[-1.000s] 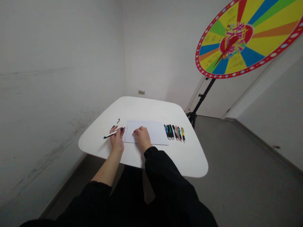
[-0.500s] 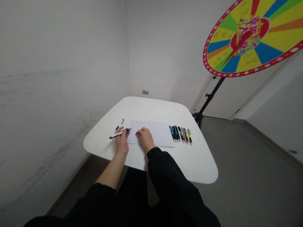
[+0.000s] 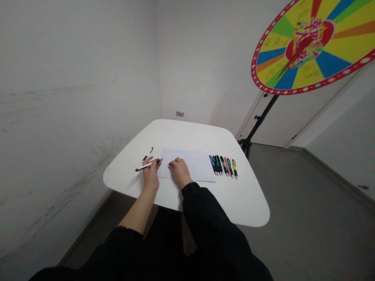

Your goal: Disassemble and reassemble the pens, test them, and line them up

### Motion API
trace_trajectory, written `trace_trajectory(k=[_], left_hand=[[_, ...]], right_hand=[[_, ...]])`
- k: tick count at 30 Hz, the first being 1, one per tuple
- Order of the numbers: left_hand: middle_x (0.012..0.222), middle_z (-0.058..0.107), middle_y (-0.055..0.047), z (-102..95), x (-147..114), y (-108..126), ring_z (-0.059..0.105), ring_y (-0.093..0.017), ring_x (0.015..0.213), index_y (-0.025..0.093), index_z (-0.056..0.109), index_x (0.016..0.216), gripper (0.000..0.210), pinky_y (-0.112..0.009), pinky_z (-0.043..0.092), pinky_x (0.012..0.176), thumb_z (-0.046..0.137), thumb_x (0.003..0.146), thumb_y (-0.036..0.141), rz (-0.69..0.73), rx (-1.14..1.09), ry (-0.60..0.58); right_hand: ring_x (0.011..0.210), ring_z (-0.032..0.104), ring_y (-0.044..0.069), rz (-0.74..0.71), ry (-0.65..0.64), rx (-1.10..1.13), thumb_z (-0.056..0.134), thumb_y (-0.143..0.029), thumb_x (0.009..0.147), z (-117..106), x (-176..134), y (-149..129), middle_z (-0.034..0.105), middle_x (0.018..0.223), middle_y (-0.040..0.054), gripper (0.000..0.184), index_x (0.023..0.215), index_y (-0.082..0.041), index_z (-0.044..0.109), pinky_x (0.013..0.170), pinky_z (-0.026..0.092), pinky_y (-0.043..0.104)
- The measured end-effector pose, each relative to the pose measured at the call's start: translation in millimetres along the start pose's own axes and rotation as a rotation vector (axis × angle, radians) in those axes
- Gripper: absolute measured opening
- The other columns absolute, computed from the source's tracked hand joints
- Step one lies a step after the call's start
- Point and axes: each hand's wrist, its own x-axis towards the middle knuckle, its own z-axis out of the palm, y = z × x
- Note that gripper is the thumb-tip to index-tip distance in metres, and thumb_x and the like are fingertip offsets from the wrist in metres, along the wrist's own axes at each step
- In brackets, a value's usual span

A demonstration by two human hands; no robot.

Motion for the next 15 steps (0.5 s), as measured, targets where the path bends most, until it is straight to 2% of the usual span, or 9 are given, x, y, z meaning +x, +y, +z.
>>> trace_trajectory(k=[8,15], left_hand=[[0.097,0.074,-0.006,-1.2,0.8,-0.6,0.075,-0.018,0.094,0.020,0.062,0.114,0.040,-0.041,0.057,0.098,0.080,0.081,0.032,-0.009,-0.002,-0.011],[0.097,0.073,-0.005,-2.1,1.4,-1.4,0.075,-0.018,0.094,0.020,0.062,0.113,0.039,-0.040,0.058,0.097,0.081,0.081,0.033,-0.002,0.003,-0.014]], right_hand=[[0.104,0.057,0.024,-0.026,0.037,0.029,0.069,-0.022,0.097,-0.6,-1.8,-1.8,0.068,0.109,0.0094,0.015,0.108,-0.019,0.079,0.094,0.045,0.034],[0.103,0.056,0.025,-0.074,0.047,-0.043,0.070,-0.021,0.096,-4.1,-4.9,-4.2,0.068,0.109,0.0102,0.015,0.108,-0.018,0.078,0.091,0.045,0.035]])
